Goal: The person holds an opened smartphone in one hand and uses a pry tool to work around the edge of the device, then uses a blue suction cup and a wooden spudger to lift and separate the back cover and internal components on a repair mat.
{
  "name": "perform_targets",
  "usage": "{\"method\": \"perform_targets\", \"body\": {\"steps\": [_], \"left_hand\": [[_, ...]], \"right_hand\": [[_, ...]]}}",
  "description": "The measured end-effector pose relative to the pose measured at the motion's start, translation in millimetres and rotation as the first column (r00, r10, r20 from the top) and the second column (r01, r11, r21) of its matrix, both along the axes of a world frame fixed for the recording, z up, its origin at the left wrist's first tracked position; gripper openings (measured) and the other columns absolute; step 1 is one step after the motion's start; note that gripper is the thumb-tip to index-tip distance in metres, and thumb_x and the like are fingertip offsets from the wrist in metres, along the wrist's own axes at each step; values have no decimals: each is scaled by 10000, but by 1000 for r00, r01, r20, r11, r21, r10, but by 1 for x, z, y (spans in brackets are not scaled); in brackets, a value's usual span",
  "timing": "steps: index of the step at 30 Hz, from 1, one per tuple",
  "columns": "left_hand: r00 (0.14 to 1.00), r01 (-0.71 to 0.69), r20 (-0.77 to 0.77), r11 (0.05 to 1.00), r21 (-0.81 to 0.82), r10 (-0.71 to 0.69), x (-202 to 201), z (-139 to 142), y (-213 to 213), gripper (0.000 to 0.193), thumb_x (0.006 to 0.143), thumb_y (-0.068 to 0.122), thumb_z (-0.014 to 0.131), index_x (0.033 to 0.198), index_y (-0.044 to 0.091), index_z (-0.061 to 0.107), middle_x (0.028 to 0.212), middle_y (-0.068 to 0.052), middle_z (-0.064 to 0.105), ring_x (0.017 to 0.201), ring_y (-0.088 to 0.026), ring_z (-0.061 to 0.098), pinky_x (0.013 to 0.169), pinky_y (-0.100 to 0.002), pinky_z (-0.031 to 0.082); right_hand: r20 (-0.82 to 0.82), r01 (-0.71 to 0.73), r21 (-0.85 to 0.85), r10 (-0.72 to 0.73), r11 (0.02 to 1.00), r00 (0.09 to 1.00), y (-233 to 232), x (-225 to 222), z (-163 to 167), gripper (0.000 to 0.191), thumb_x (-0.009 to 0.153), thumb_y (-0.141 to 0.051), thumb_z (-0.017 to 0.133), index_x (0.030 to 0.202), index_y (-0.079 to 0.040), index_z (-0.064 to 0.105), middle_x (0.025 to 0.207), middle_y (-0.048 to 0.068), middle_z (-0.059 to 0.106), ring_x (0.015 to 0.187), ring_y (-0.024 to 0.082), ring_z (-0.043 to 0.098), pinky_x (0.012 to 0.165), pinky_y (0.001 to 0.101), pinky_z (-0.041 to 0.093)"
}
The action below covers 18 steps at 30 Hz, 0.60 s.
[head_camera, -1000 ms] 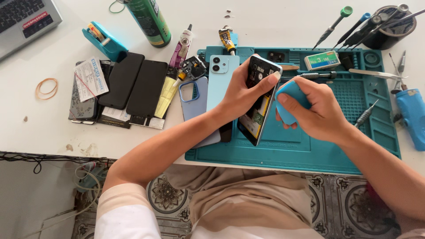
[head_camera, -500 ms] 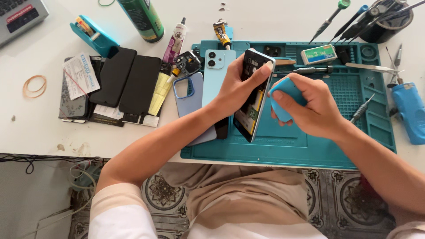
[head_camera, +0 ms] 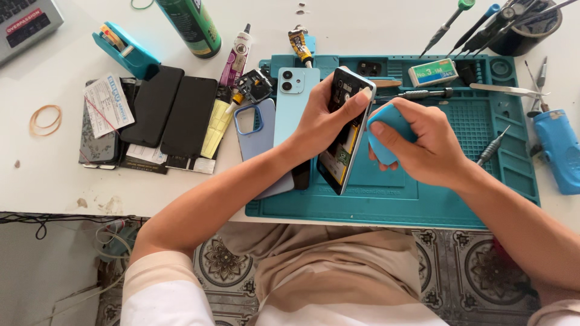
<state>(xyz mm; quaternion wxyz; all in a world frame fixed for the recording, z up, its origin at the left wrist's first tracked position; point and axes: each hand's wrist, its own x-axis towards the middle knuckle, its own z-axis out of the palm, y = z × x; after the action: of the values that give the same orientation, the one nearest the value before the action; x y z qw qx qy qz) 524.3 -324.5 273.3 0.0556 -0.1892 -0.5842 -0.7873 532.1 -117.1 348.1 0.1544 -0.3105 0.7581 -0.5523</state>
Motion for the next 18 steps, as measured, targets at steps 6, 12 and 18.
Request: {"method": "perform_targets", "body": {"steps": [6, 12, 18], "left_hand": [[999, -15, -46, 999, -31, 14, 1, -2, 1, 393, 1017, 414, 742, 1084, 60, 585, 906, 50, 608, 833, -10, 512, 710, -194, 462], [995, -51, -89, 996, -75, 44, 4, 0, 3, 405, 1012, 417, 745, 1082, 58, 571, 898, 43, 617, 821, -13, 532, 701, -197, 478], [997, -17, -73, 998, -62, 13, 4, 2, 3, 417, 1007, 419, 748, 1097, 52, 573, 897, 42, 619, 816, -17, 536, 696, -196, 481]], "right_hand": [[39, 5, -15, -5, 1000, 999, 1, 0, -1, 155, 1052, -169, 587, 986, -29, 604, 730, 40, 695, 569, 68, 623, 490, 232, 513], [37, -13, -13, 14, 1000, 999, 2, 0, -2, 178, 1052, -178, 581, 949, -32, 577, 708, 49, 682, 533, 76, 609, 450, 236, 470], [10, -38, -20, 38, 999, 999, 4, -1, -3, 180, 1058, -186, 566, 955, -39, 567, 702, 43, 683, 530, 75, 619, 441, 233, 462]]}}
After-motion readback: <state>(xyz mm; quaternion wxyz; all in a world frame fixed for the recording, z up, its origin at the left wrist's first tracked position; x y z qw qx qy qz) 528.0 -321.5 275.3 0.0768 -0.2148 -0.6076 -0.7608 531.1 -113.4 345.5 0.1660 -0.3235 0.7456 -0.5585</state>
